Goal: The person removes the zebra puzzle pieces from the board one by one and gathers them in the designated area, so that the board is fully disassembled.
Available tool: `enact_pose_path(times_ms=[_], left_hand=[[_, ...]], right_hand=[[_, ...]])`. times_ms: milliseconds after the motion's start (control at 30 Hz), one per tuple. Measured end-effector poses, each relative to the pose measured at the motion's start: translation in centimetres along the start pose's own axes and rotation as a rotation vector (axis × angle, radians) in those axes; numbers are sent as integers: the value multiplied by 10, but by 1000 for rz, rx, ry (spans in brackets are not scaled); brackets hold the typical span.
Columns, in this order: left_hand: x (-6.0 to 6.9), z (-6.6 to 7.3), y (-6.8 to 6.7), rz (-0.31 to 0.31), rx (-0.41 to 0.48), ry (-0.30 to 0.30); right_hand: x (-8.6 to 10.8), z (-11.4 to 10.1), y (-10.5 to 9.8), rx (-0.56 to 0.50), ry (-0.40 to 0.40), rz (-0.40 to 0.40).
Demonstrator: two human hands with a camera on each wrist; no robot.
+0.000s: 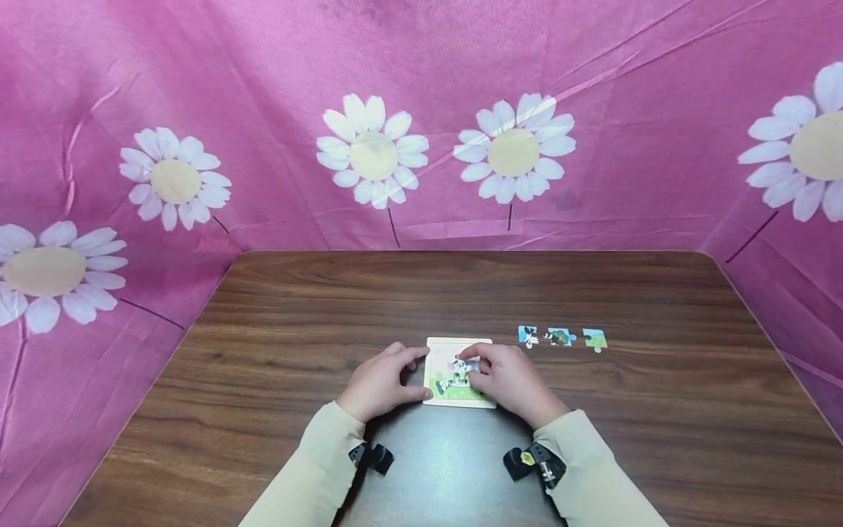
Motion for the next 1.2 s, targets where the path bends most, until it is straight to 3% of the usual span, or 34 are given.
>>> enact_pose_path(times_ms=[433,767,1200], left_hand=[[0,-1,-1,13,-3,5],[0,0,-1,18,-19,12],[1,0,0,17,-7,13]], right_hand=[[13,20,-18,-17,19,44],[23,28,-30,25,50,38],[43,50,-57,121,61,104]])
Point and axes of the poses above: each hand's wrist, its own x-axis away from the middle knuckle, its own y-axis out of the palm, z = x × y, the point moved 6 cm from there along -x, towards the middle knuckle, and after that the axes turned 6 degrees about -y, right-handed, at the moved point
